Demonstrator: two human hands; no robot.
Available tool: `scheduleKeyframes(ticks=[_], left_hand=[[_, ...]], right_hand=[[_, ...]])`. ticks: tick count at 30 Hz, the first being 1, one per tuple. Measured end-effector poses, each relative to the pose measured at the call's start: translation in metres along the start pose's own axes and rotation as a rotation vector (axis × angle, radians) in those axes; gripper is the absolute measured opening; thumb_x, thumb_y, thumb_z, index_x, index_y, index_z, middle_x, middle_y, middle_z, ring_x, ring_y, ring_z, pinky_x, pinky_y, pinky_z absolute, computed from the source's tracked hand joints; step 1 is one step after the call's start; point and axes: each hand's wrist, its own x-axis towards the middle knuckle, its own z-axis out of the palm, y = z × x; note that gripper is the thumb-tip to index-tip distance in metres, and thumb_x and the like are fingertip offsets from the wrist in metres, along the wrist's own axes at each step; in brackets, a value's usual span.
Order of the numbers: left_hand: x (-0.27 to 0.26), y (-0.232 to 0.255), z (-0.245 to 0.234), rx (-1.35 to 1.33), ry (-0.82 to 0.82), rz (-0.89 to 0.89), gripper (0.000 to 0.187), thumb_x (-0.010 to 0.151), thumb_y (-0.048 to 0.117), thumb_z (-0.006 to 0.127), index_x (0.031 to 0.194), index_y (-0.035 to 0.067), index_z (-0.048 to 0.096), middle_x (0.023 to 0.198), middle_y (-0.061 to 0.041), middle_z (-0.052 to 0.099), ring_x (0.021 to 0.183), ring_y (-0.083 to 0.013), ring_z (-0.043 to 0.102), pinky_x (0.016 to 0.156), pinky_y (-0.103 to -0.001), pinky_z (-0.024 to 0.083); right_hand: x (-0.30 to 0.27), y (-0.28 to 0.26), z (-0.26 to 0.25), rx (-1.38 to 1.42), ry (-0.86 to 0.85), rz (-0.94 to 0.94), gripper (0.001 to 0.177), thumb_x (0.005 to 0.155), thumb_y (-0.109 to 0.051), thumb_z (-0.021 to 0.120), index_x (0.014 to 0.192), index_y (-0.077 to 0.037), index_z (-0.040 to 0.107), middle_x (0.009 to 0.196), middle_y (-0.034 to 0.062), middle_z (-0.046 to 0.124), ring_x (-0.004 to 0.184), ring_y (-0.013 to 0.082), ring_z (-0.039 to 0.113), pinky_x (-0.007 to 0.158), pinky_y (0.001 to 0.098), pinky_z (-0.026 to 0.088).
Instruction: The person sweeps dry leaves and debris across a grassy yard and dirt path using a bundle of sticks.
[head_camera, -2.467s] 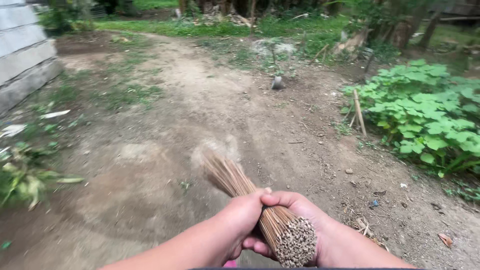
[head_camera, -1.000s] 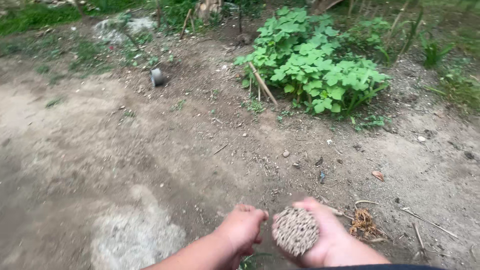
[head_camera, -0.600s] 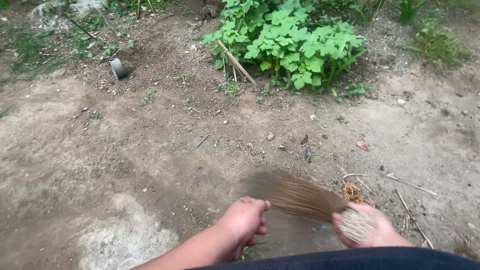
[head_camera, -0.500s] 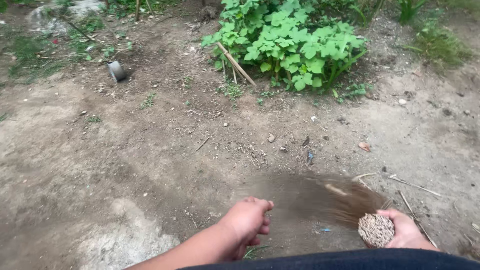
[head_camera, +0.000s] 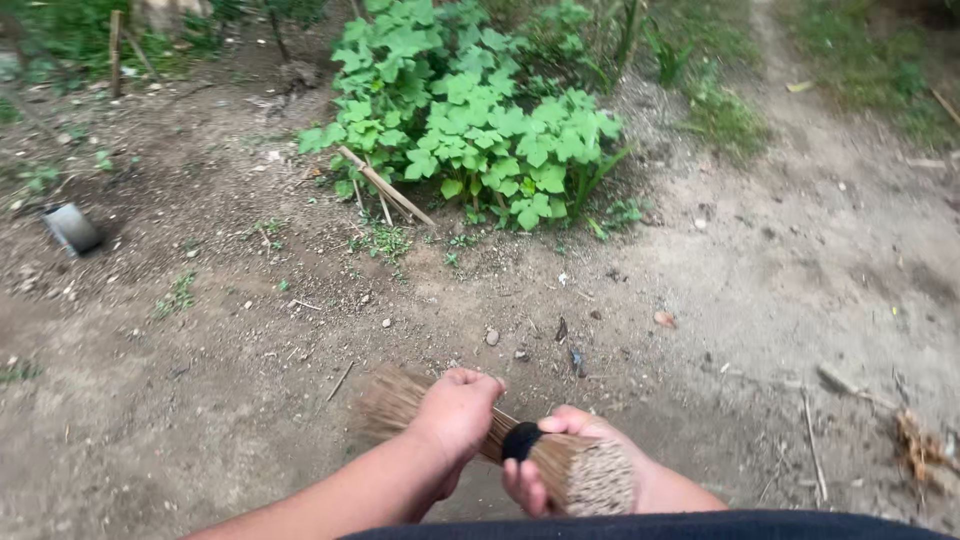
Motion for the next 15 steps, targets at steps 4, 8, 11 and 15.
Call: scheduleKeyframes(ticks=[4,8,11,15], left_hand=[[0.023,0.014,-0.041,0.120,-0.049,-0.111,0.016,0.092,0.025,0.065,0.098,0.011,0.062,0.079,-0.004,0.060,0.072,-0.0159,0.053,0.067,-0.033,0.048],[0.045,0.015,-0.069,0.123,-0.214,-0.129,0.017,0.091,0.025,0.066,0.095,0.009,0.059,0.071,-0.003,0.054,0.060,-0.0155,0.045,0.051,-0.032,0.036],[0.064,0.010,-0.079,0.186,-0.182,-0.183,0.013,0.092,0.022,0.066,0.097,0.012,0.060,0.069,-0.002,0.056,0.057,-0.0134,0.048,0.047,-0.029,0.036],[0.085,0.020,-0.066,0.190,-0.206,-0.184,0.014,0.090,0.019,0.066,0.096,0.009,0.060,0.069,-0.004,0.056,0.057,-0.0155,0.051,0.047,-0.032,0.036]], right_hand=[[-0.024,-0.060,-0.073,0.159,0.046,-0.204,0.047,0.082,-0.022,0.065,0.115,0.009,0.050,0.094,0.0215,0.064,0.080,0.0274,0.066,0.072,0.0402,0.061],[-0.069,-0.100,-0.139,0.003,0.338,-0.724,0.044,0.085,-0.030,0.059,0.111,0.006,0.055,0.084,0.0177,0.067,0.073,0.0265,0.069,0.063,0.0400,0.061],[-0.058,-0.108,-0.109,-0.268,0.572,-0.876,0.050,0.084,-0.048,0.064,0.104,-0.003,0.056,0.082,0.0188,0.068,0.065,0.0334,0.068,0.056,0.0479,0.060],[0.003,-0.063,0.002,0.079,0.628,-1.029,0.031,0.093,-0.034,0.070,0.107,-0.008,0.061,0.088,0.0143,0.068,0.074,0.0294,0.069,0.068,0.0427,0.061]])
